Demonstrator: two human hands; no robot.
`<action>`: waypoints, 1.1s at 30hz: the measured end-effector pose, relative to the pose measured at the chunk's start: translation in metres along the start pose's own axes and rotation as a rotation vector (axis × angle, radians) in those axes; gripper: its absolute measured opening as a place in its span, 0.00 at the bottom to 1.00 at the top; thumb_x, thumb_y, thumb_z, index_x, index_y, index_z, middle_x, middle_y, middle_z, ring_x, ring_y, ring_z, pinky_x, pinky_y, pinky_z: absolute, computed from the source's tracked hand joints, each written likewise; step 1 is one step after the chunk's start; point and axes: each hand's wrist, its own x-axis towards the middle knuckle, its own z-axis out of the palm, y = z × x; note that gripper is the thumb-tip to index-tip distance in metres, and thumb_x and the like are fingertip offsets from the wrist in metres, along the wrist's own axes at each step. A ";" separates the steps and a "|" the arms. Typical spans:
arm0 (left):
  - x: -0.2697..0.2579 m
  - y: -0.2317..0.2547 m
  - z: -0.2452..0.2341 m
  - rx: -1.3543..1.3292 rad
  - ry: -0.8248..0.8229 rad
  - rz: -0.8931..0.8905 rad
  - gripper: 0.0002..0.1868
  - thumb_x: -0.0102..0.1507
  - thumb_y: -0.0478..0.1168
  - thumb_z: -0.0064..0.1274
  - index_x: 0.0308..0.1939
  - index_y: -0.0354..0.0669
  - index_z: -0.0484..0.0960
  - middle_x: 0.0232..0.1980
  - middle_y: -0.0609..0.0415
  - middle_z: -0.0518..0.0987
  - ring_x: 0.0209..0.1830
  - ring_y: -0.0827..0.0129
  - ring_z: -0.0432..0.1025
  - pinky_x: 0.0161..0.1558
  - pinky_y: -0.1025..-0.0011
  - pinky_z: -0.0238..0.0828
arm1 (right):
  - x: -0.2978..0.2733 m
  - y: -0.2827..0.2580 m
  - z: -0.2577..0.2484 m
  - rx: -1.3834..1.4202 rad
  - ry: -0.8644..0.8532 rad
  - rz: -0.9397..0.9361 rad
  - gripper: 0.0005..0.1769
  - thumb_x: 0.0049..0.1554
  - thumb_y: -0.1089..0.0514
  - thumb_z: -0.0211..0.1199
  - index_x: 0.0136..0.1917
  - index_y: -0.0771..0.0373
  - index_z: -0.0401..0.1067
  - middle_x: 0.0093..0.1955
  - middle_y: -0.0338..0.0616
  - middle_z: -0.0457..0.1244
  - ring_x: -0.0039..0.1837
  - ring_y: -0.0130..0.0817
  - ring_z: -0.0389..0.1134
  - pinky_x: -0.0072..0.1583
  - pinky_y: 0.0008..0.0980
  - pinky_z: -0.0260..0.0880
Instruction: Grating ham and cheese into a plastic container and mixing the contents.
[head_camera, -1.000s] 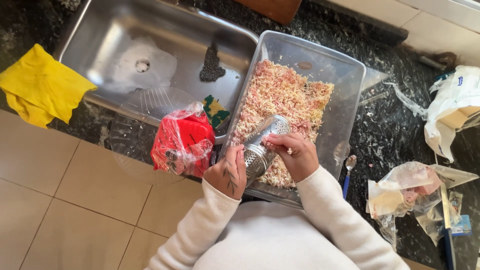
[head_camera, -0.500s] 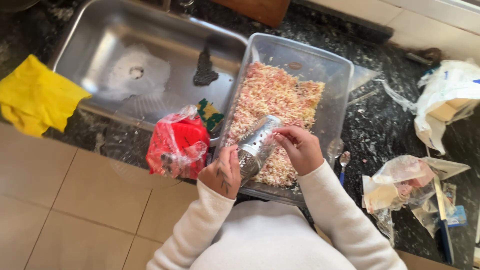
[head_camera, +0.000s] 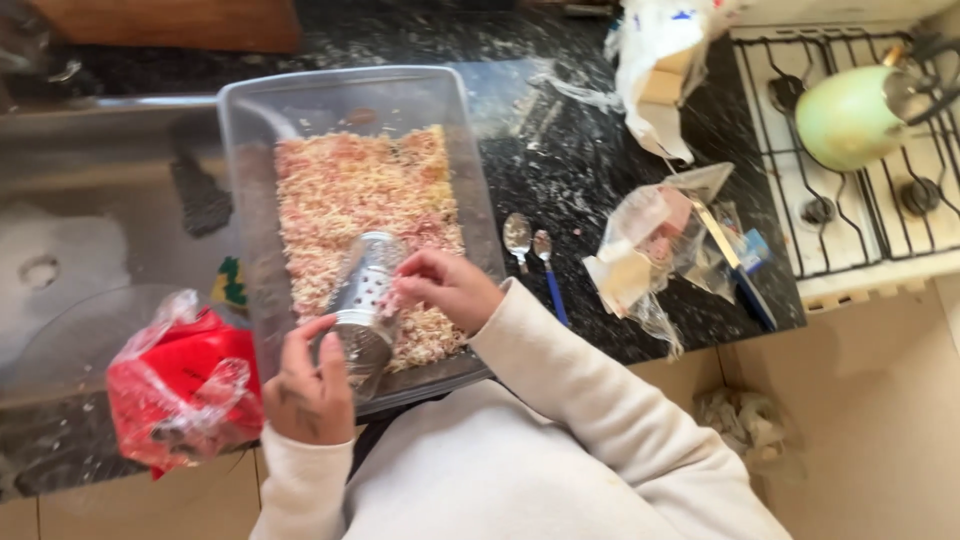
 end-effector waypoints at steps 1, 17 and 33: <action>0.000 -0.001 0.000 0.000 -0.006 0.007 0.13 0.69 0.43 0.46 0.53 0.43 0.81 0.29 0.45 0.82 0.27 0.61 0.80 0.34 0.64 0.74 | -0.004 -0.010 0.003 0.001 0.008 -0.004 0.14 0.64 0.57 0.63 0.60 0.67 0.71 0.52 0.40 0.69 0.53 0.24 0.71 0.56 0.26 0.74; -0.009 -0.014 0.006 -0.012 0.228 0.129 0.12 0.68 0.39 0.50 0.54 0.41 0.78 0.39 0.42 0.84 0.31 0.54 0.81 0.33 0.64 0.75 | -0.011 -0.053 -0.012 -0.012 -0.157 -0.003 0.21 0.61 0.63 0.65 0.65 0.74 0.69 0.58 0.51 0.71 0.62 0.37 0.74 0.64 0.35 0.76; -0.007 -0.005 0.005 -0.062 0.207 0.135 0.11 0.66 0.39 0.53 0.52 0.41 0.78 0.31 0.43 0.83 0.30 0.52 0.81 0.32 0.63 0.76 | -0.025 -0.097 0.036 -0.874 -0.222 -0.408 0.23 0.57 0.73 0.62 0.65 0.63 0.73 0.60 0.50 0.71 0.53 0.32 0.74 0.56 0.28 0.78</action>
